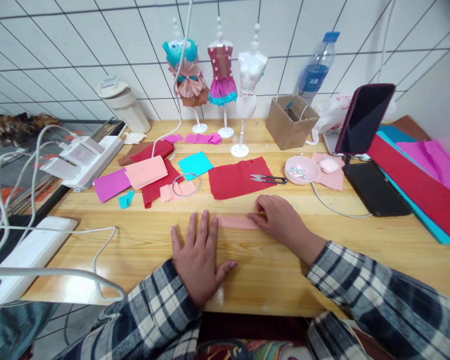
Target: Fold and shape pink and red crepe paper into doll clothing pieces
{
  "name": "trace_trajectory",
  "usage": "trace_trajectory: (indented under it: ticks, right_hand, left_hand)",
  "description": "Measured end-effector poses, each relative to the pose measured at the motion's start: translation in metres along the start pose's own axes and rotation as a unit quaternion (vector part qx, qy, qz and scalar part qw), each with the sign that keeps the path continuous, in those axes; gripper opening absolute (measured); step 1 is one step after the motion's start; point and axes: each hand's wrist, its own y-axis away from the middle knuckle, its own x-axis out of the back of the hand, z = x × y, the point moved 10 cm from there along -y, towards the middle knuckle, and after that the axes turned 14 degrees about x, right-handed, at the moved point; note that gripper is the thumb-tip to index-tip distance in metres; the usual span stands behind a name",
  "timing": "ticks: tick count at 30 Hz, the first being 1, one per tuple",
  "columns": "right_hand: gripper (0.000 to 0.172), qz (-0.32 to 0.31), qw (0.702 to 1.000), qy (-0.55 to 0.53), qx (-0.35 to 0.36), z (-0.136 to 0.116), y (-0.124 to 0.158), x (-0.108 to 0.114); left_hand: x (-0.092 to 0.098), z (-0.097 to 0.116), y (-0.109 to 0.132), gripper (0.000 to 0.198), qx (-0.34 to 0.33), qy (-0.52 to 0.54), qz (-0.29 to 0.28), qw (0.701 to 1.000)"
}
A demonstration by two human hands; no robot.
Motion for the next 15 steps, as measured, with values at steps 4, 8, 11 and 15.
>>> trace_trajectory:
  ticks: [4, 8, 11, 15]
  right_hand:
    - [0.021, -0.002, 1.000, 0.006, 0.001, -0.001, 0.000, 0.001]
    - [0.021, -0.004, 1.000, 0.029, 0.012, -0.006, 0.001, 0.001]
    - [0.019, -0.002, 0.999, 0.033, 0.018, -0.009, 0.000, 0.003]
    - [0.022, 0.066, 0.998, 0.023, 0.009, -0.010, 0.008, 0.029]
  left_hand:
    - [0.003, -0.004, 0.001, 0.089, 0.017, -0.002, 0.012, 1.000]
    - [0.015, 0.021, 0.011, 0.083, -0.106, 0.024, 0.040, 0.993]
    - [0.015, 0.045, 0.018, 0.078, -0.197, 0.044, 0.012, 0.979]
    - [0.003, 0.050, 0.009, 0.086, -0.170, 0.039, -0.046, 0.984]
